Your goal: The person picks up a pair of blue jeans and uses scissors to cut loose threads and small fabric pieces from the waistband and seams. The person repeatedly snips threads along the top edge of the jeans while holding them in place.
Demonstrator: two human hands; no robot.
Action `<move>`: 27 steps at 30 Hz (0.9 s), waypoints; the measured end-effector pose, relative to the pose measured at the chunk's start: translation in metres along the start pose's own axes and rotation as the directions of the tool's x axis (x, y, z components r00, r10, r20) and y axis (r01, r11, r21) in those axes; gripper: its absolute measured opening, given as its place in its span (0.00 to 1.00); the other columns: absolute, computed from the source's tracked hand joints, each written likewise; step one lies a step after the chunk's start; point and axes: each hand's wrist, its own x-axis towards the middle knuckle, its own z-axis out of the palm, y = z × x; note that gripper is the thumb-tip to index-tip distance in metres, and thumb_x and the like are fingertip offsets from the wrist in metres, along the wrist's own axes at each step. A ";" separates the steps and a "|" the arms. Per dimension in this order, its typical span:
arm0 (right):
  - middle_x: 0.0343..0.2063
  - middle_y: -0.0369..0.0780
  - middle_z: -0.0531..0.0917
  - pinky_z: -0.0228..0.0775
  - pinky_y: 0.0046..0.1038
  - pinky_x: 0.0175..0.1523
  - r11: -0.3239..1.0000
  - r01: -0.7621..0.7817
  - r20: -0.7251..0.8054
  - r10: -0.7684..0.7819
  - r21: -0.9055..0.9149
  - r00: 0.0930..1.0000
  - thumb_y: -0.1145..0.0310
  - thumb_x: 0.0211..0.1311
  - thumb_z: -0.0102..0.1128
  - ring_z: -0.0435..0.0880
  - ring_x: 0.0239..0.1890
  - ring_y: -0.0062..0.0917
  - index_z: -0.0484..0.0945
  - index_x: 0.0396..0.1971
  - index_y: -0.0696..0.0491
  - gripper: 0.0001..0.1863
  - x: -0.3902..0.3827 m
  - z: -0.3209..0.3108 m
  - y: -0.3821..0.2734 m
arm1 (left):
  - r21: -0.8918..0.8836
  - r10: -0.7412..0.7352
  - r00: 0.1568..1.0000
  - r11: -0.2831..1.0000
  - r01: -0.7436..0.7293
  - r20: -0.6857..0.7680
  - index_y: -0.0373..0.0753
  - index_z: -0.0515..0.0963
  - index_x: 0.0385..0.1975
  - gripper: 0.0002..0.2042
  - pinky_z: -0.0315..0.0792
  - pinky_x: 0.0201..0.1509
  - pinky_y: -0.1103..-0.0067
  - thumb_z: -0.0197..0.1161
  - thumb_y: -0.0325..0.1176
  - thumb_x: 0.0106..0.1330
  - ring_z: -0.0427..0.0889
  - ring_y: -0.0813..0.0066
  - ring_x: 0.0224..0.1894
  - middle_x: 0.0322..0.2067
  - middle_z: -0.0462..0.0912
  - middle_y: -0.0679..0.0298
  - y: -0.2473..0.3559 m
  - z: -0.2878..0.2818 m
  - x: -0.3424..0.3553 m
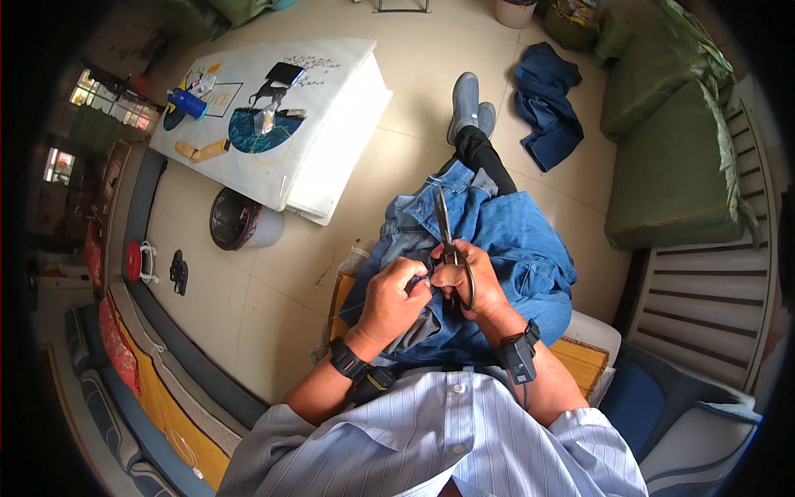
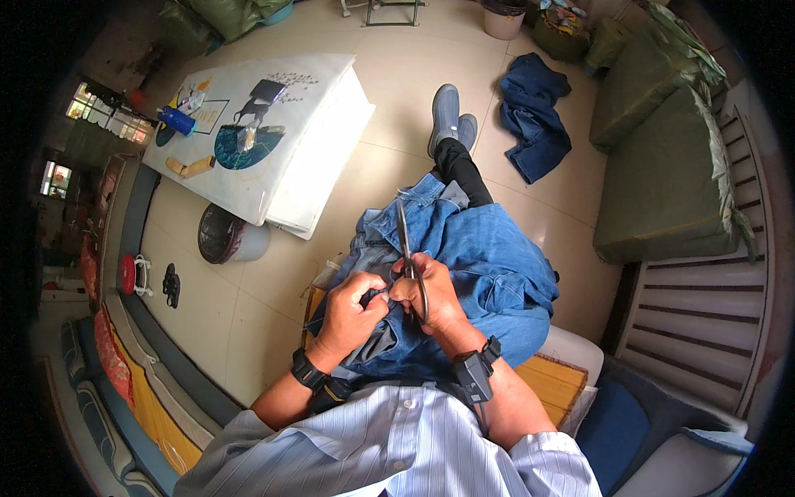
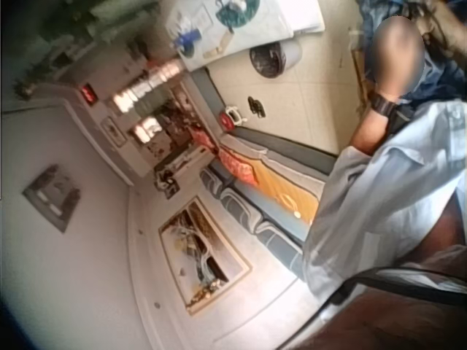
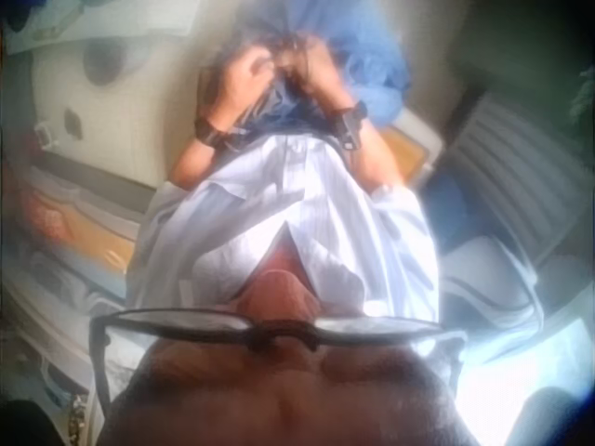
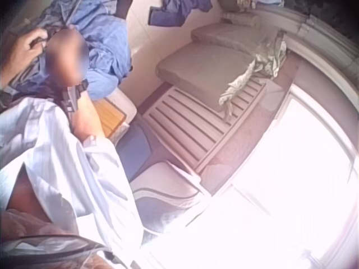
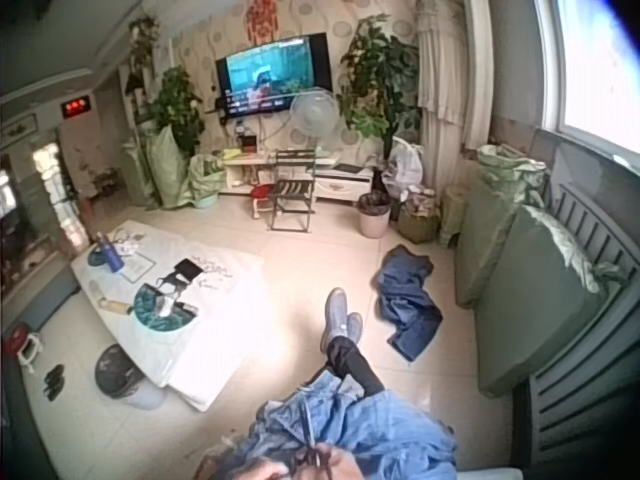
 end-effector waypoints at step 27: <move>0.28 0.33 0.82 0.67 0.23 0.28 0.993 0.071 0.137 -0.058 -0.090 0.989 0.78 0.53 0.76 0.77 0.23 0.17 0.79 0.49 0.58 0.22 -0.040 -0.015 -0.034 | -0.725 -0.461 0.851 0.494 0.480 0.250 0.36 0.80 0.40 0.08 0.75 0.48 0.83 0.67 0.18 0.65 0.81 0.85 0.40 0.37 0.83 0.70 0.014 -0.008 -0.004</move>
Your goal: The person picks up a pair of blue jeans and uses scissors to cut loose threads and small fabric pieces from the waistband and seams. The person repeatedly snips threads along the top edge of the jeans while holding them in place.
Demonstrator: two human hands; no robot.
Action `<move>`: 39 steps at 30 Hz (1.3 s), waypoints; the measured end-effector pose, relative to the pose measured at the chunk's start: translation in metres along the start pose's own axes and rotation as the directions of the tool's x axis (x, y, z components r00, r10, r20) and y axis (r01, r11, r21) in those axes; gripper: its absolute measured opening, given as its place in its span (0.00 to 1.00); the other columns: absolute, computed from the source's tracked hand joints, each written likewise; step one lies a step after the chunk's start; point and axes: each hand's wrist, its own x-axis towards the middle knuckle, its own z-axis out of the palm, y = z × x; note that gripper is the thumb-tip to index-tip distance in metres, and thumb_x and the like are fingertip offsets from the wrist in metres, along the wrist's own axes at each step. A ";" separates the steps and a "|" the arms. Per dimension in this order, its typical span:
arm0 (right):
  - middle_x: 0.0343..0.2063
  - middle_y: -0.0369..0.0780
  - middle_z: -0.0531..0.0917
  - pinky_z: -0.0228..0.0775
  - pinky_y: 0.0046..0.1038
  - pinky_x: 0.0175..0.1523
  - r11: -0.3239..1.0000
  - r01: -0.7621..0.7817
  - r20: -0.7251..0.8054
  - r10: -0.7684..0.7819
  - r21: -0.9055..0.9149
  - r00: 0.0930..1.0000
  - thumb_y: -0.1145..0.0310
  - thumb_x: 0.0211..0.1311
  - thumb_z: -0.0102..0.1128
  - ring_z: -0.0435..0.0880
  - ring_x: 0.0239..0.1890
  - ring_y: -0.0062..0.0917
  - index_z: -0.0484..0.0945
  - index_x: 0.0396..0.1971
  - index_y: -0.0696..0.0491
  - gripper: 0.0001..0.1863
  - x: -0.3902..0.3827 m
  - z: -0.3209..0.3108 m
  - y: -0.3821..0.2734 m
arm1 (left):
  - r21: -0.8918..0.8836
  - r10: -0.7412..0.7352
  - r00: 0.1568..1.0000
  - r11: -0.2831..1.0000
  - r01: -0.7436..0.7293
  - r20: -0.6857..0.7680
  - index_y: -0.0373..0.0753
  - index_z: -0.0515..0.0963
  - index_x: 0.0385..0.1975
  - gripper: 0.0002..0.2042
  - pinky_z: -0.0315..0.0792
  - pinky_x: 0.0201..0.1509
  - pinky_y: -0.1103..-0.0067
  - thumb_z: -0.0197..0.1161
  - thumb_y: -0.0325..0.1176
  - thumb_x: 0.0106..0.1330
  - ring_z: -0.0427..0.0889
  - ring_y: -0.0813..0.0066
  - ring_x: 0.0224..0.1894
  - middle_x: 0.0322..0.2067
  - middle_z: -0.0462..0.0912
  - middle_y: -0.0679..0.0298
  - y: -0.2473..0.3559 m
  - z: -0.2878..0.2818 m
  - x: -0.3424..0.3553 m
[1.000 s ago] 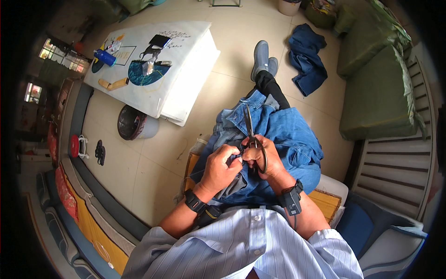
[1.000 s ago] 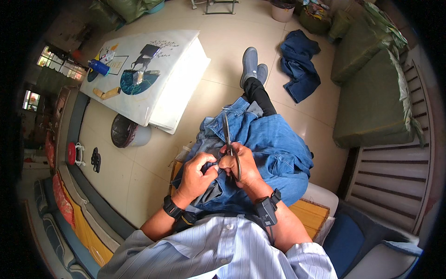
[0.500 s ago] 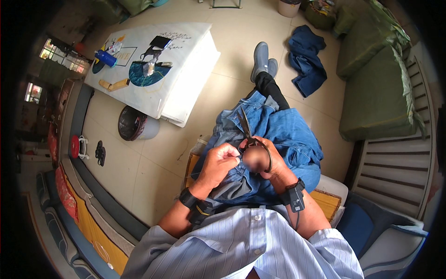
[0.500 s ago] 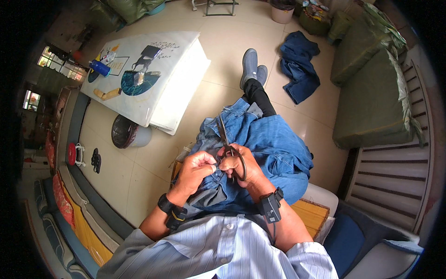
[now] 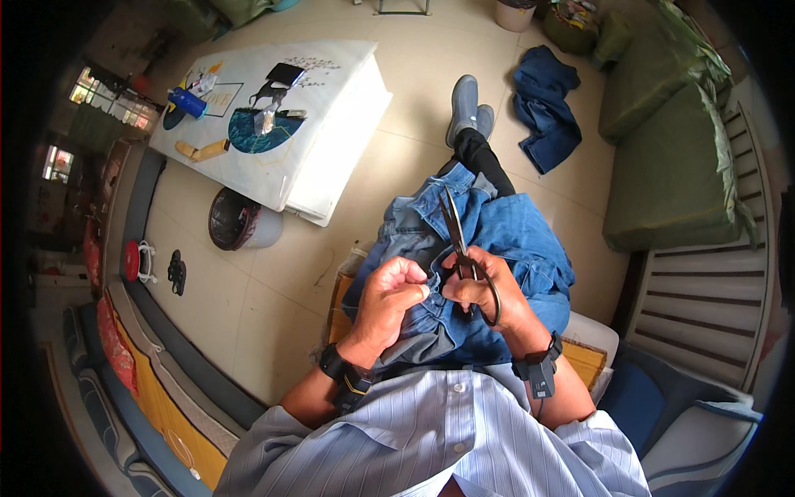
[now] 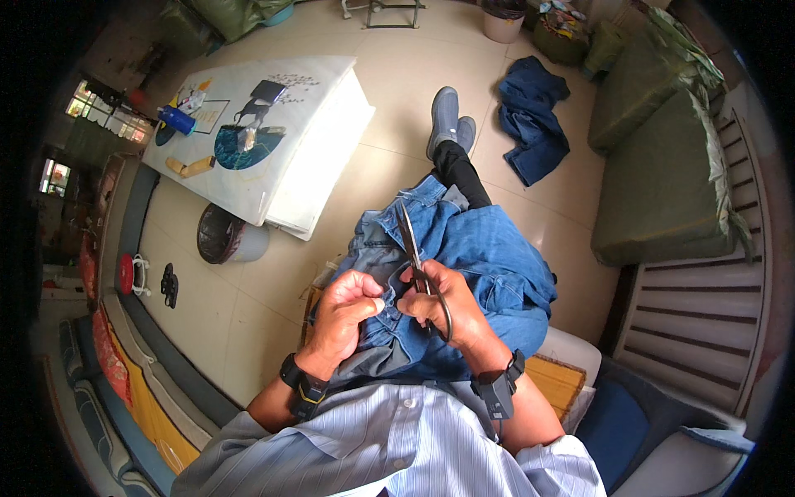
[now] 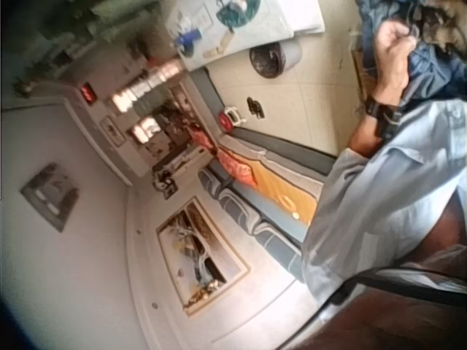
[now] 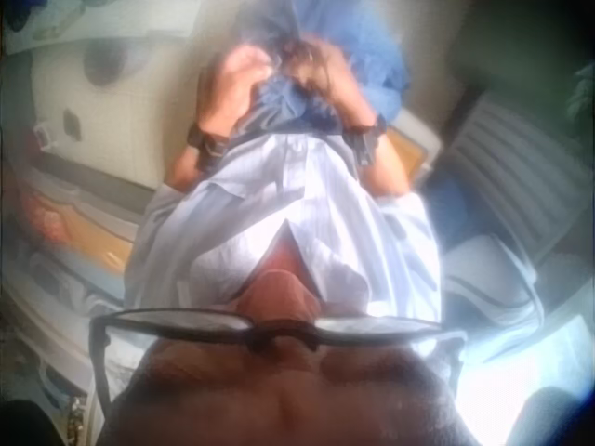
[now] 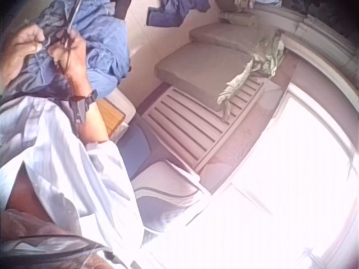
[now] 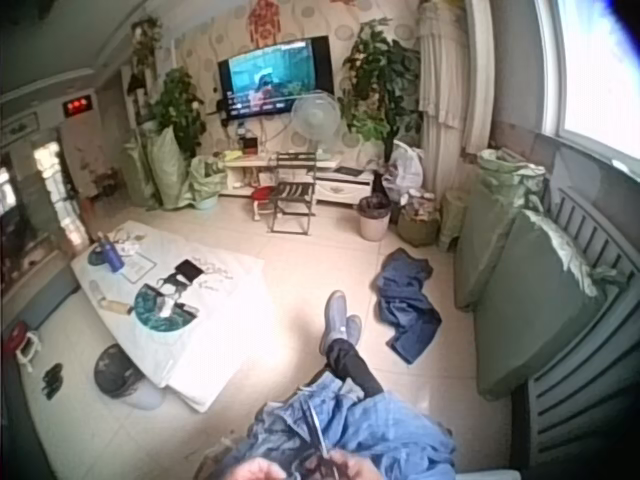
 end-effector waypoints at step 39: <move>0.28 0.45 0.82 0.77 0.43 0.37 0.146 0.765 0.622 -0.497 -0.627 0.605 0.77 0.50 0.71 0.86 0.32 0.44 0.79 0.49 0.60 0.23 0.007 0.018 -0.025 | -0.195 -0.200 0.941 0.946 0.258 0.273 0.43 0.84 0.40 0.05 0.76 0.53 0.78 0.70 0.34 0.70 0.84 0.80 0.43 0.39 0.87 0.71 -0.016 -0.036 0.016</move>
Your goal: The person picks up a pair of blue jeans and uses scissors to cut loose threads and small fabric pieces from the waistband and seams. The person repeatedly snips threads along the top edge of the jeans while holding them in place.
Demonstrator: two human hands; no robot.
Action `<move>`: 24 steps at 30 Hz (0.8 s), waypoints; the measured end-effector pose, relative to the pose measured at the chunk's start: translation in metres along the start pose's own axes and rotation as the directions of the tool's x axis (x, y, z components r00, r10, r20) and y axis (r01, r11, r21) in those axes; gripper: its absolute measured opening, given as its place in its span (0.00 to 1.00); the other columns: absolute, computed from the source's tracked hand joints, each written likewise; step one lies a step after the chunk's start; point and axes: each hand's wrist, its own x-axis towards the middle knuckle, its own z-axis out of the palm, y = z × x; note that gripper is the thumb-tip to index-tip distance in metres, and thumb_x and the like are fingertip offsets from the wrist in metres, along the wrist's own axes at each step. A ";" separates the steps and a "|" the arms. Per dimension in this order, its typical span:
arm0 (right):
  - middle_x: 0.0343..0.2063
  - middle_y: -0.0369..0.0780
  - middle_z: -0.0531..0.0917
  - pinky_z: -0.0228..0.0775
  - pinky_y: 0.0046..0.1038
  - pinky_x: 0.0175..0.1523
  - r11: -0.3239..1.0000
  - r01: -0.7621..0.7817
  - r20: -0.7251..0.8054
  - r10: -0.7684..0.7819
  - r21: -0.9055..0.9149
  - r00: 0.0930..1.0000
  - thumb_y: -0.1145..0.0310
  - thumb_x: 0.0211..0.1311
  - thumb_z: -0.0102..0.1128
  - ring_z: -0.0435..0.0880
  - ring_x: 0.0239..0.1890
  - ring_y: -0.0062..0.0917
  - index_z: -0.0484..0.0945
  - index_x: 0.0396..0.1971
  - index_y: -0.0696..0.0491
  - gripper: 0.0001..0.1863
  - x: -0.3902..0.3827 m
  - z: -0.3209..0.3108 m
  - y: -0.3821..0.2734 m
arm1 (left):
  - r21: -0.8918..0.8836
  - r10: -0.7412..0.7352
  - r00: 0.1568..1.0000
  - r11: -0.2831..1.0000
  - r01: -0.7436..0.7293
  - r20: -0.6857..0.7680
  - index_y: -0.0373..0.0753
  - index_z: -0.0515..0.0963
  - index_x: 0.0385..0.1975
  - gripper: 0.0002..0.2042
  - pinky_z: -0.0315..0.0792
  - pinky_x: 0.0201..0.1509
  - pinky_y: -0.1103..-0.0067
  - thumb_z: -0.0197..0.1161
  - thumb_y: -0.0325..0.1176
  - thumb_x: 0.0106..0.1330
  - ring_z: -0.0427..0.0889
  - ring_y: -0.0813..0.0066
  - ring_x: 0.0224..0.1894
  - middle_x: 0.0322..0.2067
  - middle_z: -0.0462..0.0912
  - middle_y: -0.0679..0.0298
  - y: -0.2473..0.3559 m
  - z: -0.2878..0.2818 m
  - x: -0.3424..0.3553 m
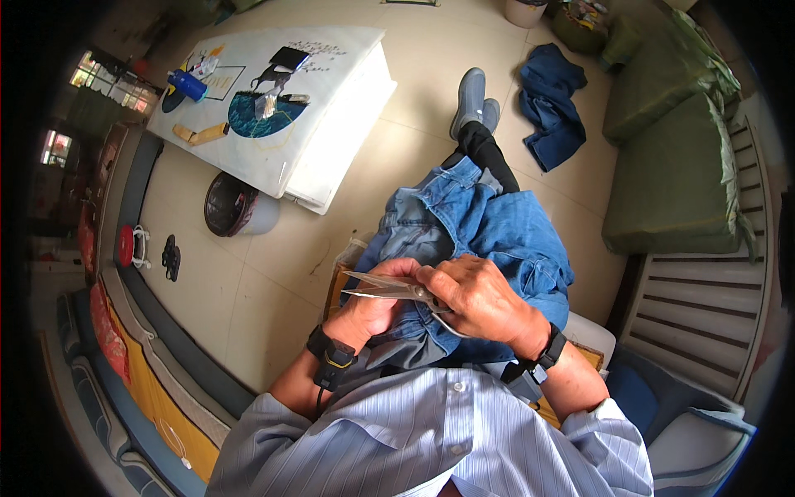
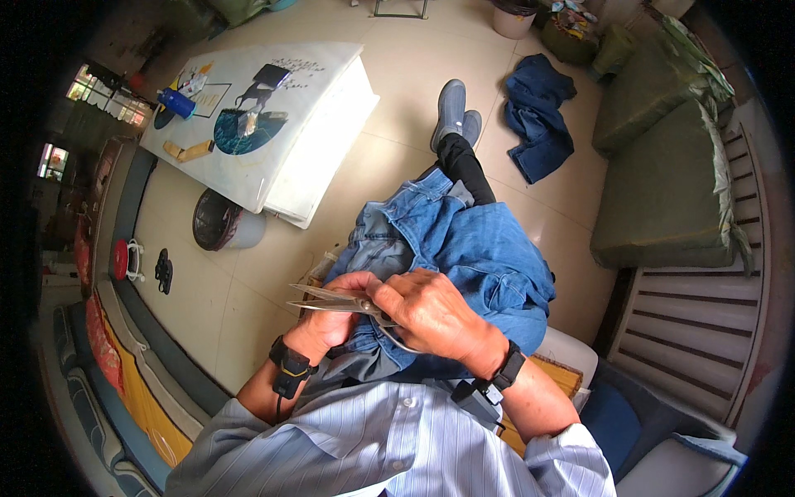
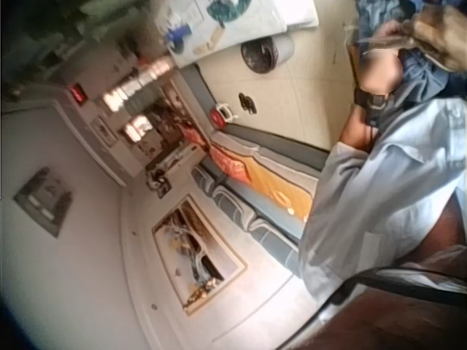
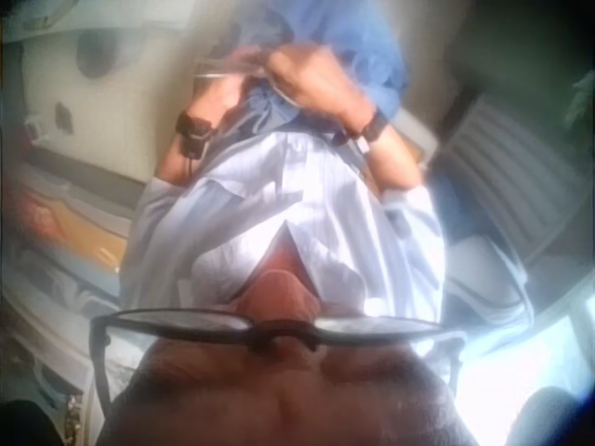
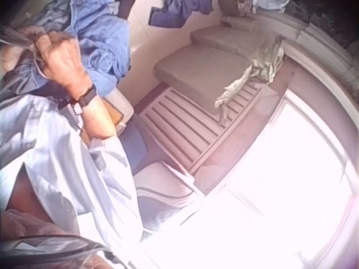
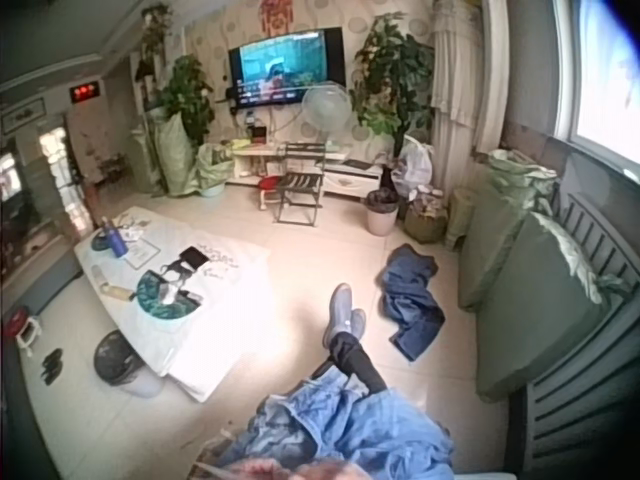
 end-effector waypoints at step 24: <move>0.24 0.37 0.77 0.71 0.30 0.34 0.638 -0.568 0.141 0.592 0.519 0.794 0.75 0.51 0.72 0.74 0.30 0.17 0.78 0.41 0.59 0.17 -0.016 0.036 0.032 | 0.988 0.462 0.874 -0.088 -0.123 0.150 0.34 0.77 0.39 0.10 0.80 0.39 0.52 0.67 0.29 0.61 0.86 0.41 0.36 0.33 0.84 0.49 0.003 0.062 -0.012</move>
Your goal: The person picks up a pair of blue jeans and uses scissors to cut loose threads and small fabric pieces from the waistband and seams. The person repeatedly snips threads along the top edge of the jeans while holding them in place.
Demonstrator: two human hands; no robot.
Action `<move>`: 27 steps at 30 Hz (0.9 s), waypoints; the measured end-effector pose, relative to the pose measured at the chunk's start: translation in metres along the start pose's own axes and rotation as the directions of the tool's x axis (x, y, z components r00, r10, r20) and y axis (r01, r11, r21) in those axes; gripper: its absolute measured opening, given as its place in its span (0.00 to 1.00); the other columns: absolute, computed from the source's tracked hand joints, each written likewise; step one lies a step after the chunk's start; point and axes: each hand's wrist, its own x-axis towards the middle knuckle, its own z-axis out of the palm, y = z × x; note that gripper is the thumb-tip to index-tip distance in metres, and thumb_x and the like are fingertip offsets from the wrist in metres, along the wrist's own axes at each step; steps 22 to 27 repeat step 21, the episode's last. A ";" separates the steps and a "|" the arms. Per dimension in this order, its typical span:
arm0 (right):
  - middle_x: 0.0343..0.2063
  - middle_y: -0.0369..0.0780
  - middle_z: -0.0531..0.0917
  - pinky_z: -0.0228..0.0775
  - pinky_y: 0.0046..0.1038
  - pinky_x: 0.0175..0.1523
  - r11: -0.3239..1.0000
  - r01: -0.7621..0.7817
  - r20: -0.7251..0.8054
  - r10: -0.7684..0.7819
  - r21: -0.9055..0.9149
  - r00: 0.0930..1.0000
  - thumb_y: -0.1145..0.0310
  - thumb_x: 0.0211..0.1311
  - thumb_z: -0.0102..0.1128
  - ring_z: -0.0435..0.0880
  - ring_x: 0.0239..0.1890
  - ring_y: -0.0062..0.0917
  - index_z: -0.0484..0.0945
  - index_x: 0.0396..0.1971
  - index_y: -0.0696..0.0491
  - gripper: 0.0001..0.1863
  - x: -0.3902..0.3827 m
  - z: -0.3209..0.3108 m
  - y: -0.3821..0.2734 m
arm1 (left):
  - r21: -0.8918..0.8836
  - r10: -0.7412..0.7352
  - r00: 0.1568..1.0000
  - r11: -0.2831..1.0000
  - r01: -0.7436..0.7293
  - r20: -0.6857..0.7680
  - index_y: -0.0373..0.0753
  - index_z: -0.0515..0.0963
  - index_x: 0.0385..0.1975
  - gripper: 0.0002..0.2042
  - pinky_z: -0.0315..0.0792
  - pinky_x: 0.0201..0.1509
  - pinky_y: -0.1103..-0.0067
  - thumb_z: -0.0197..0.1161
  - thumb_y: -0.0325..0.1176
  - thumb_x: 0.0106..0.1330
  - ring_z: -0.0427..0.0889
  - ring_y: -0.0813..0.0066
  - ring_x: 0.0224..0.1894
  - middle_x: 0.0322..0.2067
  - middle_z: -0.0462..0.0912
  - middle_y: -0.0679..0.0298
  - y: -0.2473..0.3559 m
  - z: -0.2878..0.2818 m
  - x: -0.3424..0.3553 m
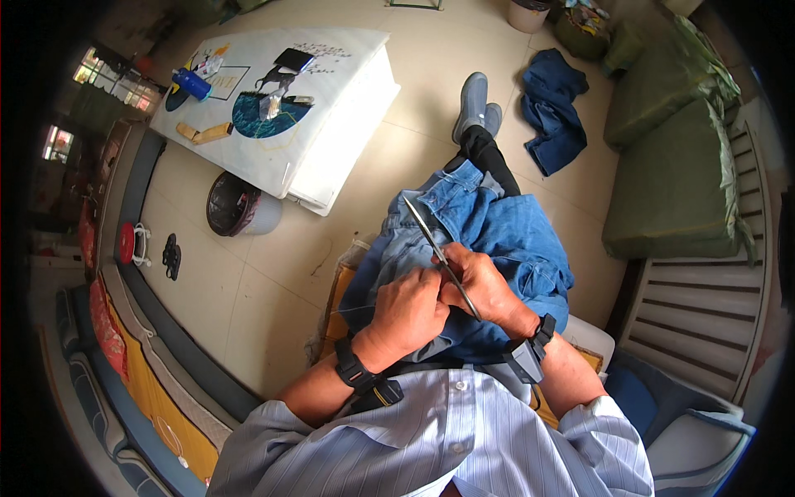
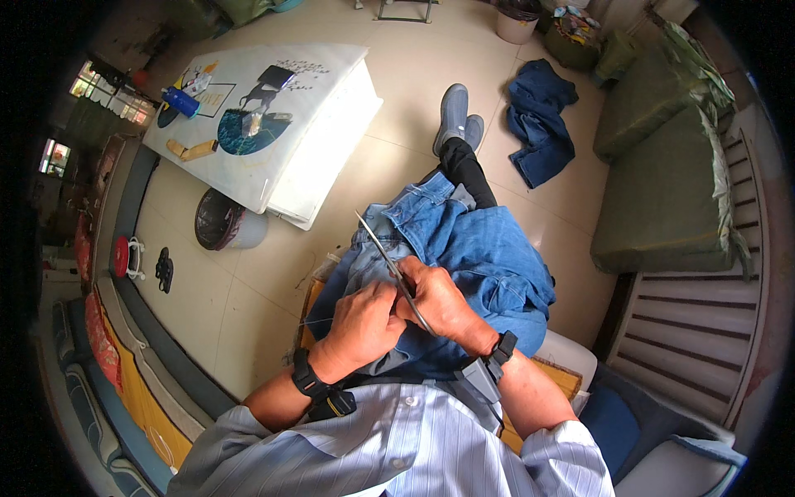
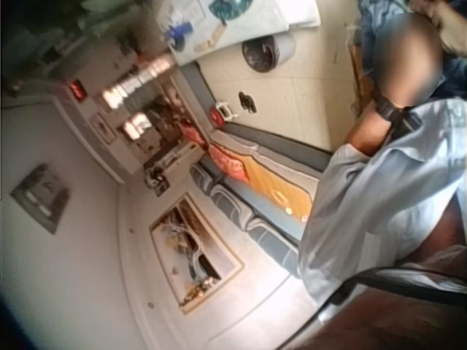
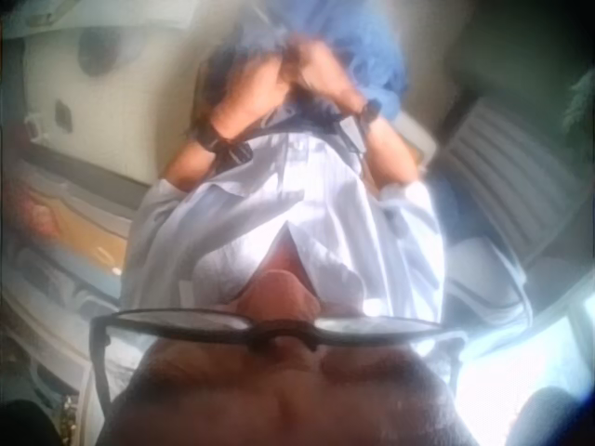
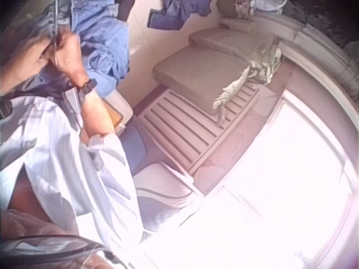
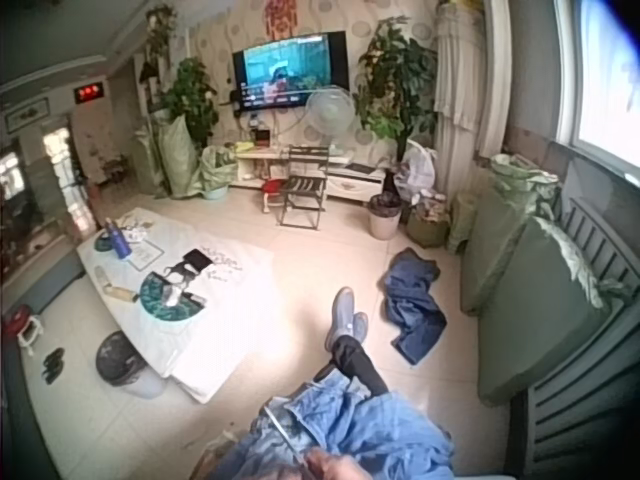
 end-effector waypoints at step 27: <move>0.26 0.34 0.82 0.68 0.24 0.29 0.981 -0.183 0.077 0.178 0.059 0.981 0.76 0.52 0.66 0.78 0.25 0.17 0.79 0.52 0.62 0.24 0.027 -0.004 0.002 | 0.056 -0.051 0.999 0.997 0.052 -0.012 0.35 0.78 0.34 0.12 0.78 0.47 0.54 0.74 0.33 0.57 0.83 0.51 0.46 0.38 0.80 0.57 -0.009 -0.012 0.008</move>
